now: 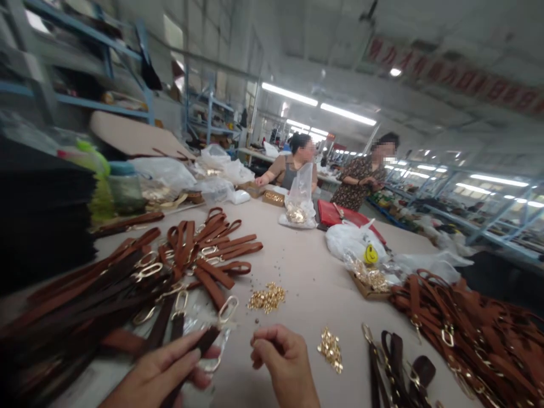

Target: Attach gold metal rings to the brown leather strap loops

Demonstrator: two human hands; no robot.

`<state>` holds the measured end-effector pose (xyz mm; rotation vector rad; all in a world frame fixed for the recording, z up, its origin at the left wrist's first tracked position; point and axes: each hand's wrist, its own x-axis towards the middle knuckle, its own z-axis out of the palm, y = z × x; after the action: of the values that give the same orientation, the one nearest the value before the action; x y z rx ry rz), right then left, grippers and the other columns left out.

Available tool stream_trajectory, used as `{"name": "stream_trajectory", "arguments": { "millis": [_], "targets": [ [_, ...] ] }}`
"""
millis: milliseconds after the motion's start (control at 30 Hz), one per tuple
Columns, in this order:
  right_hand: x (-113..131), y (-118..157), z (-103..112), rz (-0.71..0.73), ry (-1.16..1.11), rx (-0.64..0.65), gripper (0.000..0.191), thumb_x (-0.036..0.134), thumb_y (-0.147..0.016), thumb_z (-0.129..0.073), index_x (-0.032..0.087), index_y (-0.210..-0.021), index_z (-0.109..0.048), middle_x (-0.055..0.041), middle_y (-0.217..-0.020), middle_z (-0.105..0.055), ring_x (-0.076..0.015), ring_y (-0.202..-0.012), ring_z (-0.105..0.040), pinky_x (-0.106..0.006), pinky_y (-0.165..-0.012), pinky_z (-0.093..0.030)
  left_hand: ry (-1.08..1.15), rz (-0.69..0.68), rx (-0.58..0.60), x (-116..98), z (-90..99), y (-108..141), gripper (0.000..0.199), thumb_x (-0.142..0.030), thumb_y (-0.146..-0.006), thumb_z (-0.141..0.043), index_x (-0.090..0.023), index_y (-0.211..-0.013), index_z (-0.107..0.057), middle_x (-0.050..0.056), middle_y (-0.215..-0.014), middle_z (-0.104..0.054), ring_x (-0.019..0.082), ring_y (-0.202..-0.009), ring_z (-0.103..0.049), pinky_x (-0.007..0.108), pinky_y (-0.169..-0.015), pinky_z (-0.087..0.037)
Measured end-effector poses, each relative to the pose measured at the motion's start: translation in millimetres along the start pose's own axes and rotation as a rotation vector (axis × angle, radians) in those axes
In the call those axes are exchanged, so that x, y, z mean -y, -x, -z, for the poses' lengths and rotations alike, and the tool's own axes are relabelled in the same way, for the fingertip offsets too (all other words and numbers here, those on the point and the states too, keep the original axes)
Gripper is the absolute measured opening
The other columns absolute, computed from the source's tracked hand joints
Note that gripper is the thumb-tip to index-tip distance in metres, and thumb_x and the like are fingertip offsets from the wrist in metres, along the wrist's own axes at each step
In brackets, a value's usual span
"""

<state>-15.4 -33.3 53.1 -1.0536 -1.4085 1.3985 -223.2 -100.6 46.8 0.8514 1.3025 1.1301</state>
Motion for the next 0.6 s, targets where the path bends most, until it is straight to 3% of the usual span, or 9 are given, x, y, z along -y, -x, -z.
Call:
{"name": "stream_trajectory", "arguments": {
  "millis": [67,133,333,600],
  "targets": [
    [12.4,11.5,-9.5,-0.029,-0.082,0.033,0.027,0.042,-0.071,-0.08,0.017,-0.077,-0.073,-0.0033,-0.069,-0.071,-0.015,-0.059,-0.063,-0.028,-0.061,-0.052,-0.004,-0.026,0.041,-17.8,-10.9,7.6,0.047,-0.046,-0.083,-0.064,-0.021,-0.123,-0.065,0.01,-0.104,-0.073,0.019,-0.073,-0.069,0.02,-0.042,-0.044],
    [18.7,17.5,-17.3,-0.054,-0.128,0.058,0.022,0.039,-0.072,-0.08,0.018,-0.078,-0.073,-0.0022,-0.069,-0.071,-0.0149,-0.059,-0.064,-0.028,-0.062,-0.053,-0.033,-0.016,0.081,-30.1,-17.1,10.6,0.043,-0.04,-0.087,-0.059,-0.021,-0.126,-0.062,0.009,-0.113,-0.071,0.019,-0.082,-0.069,0.019,-0.047,-0.045],
    [17.4,17.8,-31.9,-0.058,-0.133,0.081,0.022,0.038,-0.074,-0.079,0.018,-0.079,-0.074,-0.0012,-0.062,-0.07,-0.0149,-0.058,-0.063,-0.029,-0.061,-0.054,-0.082,-0.072,0.196,-29.5,-21.1,13.3,0.037,-0.034,-0.093,-0.051,-0.02,-0.126,-0.061,0.005,-0.095,-0.075,0.02,-0.09,-0.069,0.018,-0.051,-0.043],
    [16.6,17.0,-35.2,-0.103,-0.09,0.117,0.017,0.034,-0.073,-0.078,0.017,-0.075,-0.075,0.0009,-0.059,-0.066,-0.0128,-0.058,-0.06,-0.024,-0.058,-0.049,-0.181,-0.083,0.158,-26.3,-22.9,12.9,0.04,-0.035,-0.092,-0.051,-0.023,-0.129,-0.061,0.001,-0.092,-0.075,0.018,-0.08,-0.066,0.02,-0.053,-0.044]
  ]
}}
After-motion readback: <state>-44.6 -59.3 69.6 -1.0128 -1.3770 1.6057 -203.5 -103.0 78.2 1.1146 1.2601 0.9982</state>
